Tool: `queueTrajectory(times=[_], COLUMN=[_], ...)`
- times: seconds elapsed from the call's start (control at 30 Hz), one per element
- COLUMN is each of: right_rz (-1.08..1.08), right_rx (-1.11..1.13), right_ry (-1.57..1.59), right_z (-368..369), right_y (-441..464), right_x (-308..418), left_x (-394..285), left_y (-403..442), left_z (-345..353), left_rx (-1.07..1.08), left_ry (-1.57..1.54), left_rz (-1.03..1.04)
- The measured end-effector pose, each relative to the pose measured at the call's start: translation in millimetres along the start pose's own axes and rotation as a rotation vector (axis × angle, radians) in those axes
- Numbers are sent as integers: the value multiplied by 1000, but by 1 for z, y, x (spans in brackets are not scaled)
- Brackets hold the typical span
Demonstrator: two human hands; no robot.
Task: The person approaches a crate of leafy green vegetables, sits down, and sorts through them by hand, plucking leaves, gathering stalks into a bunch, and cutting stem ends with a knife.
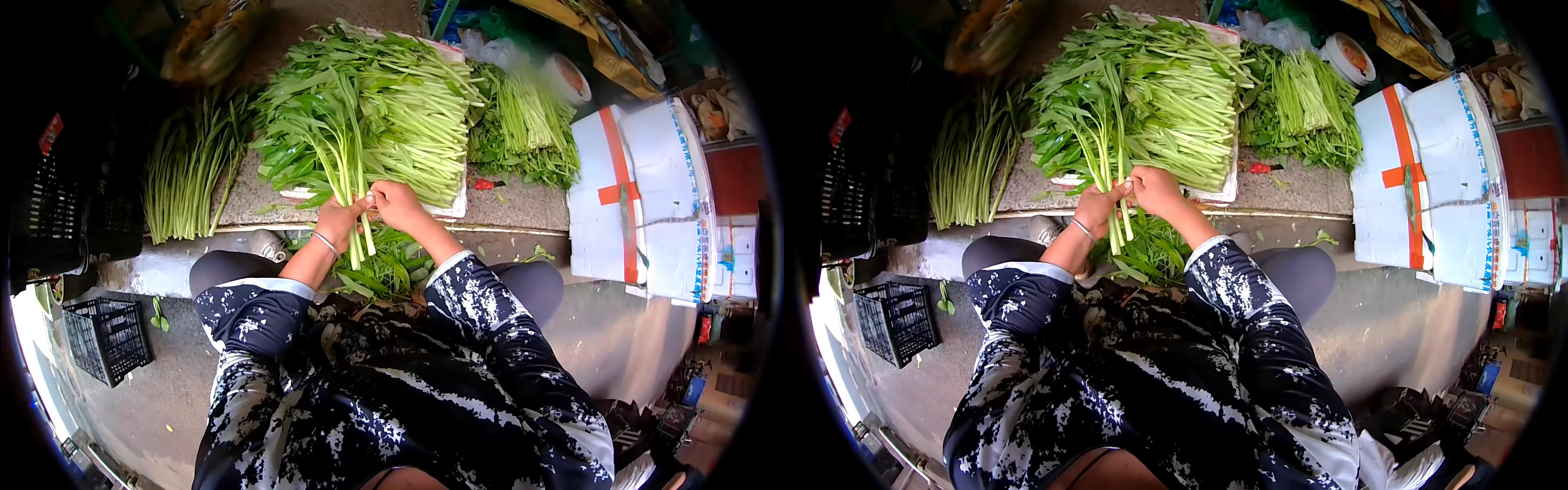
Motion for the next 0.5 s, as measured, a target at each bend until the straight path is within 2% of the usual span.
queueTrajectory(times=[0.1, 0.13, 0.2, 0.27, 0.3, 0.33, 0.37, 0.43, 0.5], right_rz=[50, 46, 57, 192, 181, 291, 229, 146, 137], right_rx=[200, 200, 1032, 867, 573, 338, 80, -280, -308], right_ry=[-241, -246, -473, -373, -389, -362, -420, -497, -587], right_z=[-2, -6, 15, -10, -25, -47, -67, -78, -71], right_y=[-6, -6, -28, -14, 13, 34, 52, 86, 108], right_x=[-21, -29, -52, -53, -59, -54, -47, -56, -67], left_x=[-9, -12, -36, -57, -60, -64, -71, -75, -77], left_y=[0, 3, -12, -23, -20, -21, -26, -21, -19], left_z=[-3, -5, 2, 10, 10, 12, 18, 16, 16], left_rx=[5, 14, 19, -4, 69, 65, 78, 143, 154], left_ry=[-75, -134, -201, -267, -295, -298, -331, -370, -432], left_rz=[57, 98, 243, 358, 380, 381, 394, 405, 376])
Point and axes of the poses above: each hand's wrist, its own y-axis towards the middle knuckle, its own z-axis out of the palm, x = y × z, the point moved 5 cm from there along y, towards the middle knuckle, and after that the axes turned 12 degrees about -y, right-handed, at the moved point
